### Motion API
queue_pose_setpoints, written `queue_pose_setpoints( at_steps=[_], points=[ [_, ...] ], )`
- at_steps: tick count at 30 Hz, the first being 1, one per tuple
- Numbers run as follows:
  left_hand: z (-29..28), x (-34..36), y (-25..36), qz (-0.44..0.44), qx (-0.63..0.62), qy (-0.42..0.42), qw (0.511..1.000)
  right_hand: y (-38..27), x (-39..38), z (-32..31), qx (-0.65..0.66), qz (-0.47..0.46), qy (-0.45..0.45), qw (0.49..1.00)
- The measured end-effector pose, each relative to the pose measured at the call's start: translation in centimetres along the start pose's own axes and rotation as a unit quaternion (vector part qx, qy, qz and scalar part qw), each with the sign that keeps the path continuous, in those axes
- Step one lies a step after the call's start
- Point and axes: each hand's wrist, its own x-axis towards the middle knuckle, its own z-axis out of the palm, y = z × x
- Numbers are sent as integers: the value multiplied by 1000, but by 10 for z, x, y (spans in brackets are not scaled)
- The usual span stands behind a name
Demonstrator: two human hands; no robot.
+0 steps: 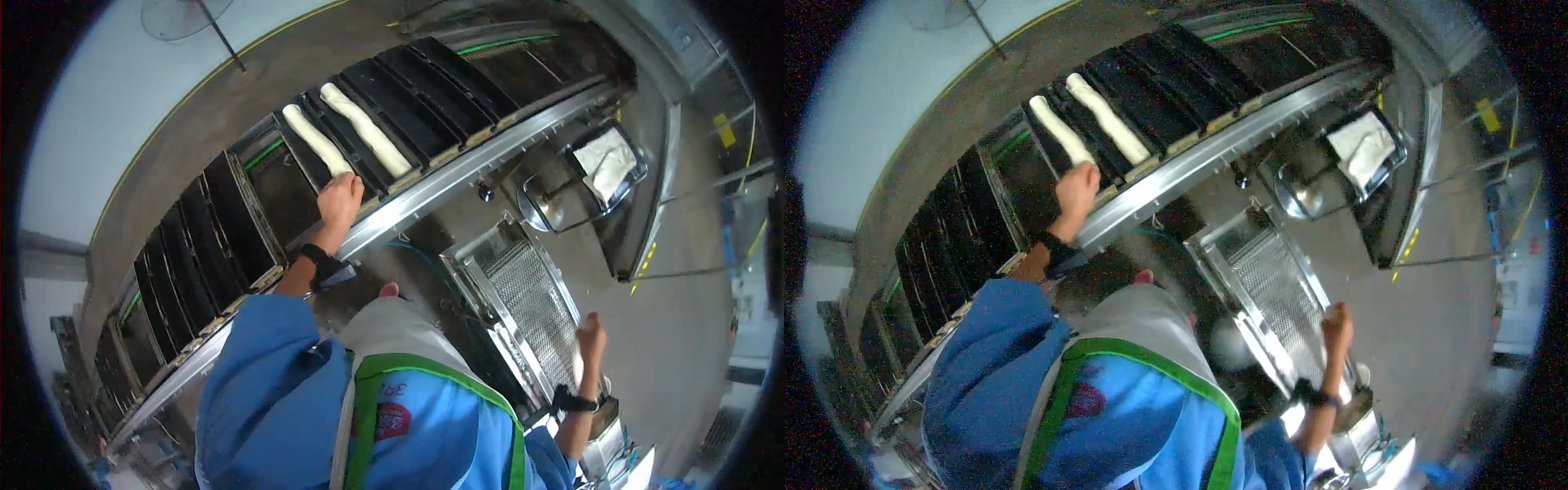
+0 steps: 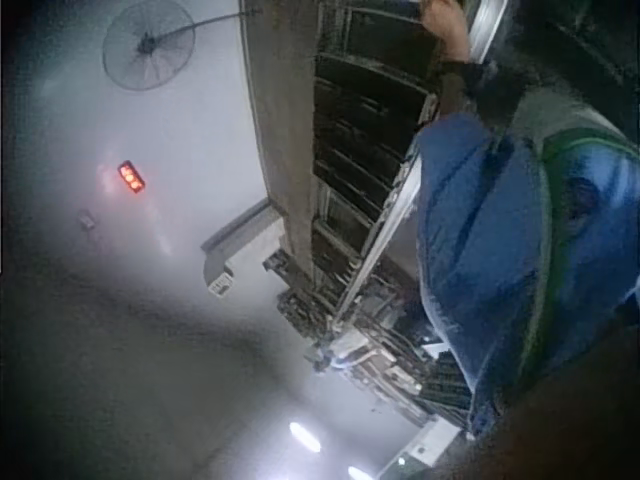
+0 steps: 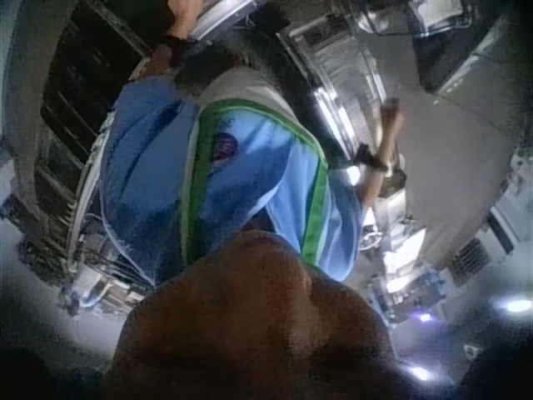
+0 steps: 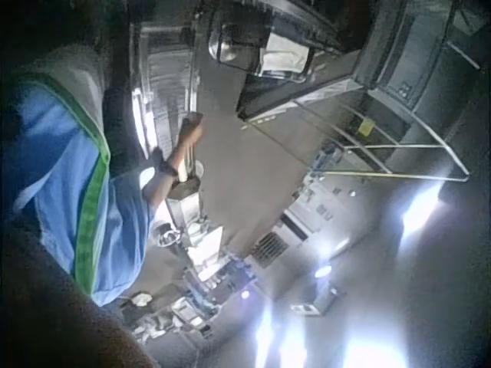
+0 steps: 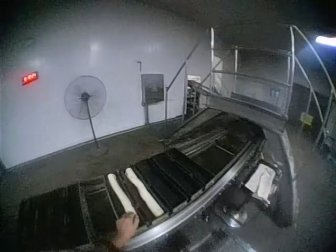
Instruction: Transferring and organizing shaped dough pieces into a conveyor system and trays.
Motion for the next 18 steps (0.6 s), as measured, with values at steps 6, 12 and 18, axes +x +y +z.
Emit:
queue_pose_setpoints(
  at_steps=[6,12,18],
  points=[
    [-4,-4,-17,20,-36,8,999,-80,-8,-142,317,-12,175,932],
    [22,-5,-33,34,-81,27,996,-242,40,-139,506,-149,263,808],
    [25,-12,-35,30,-107,22,994,-375,122,29,305,-284,193,888]
  ],
)
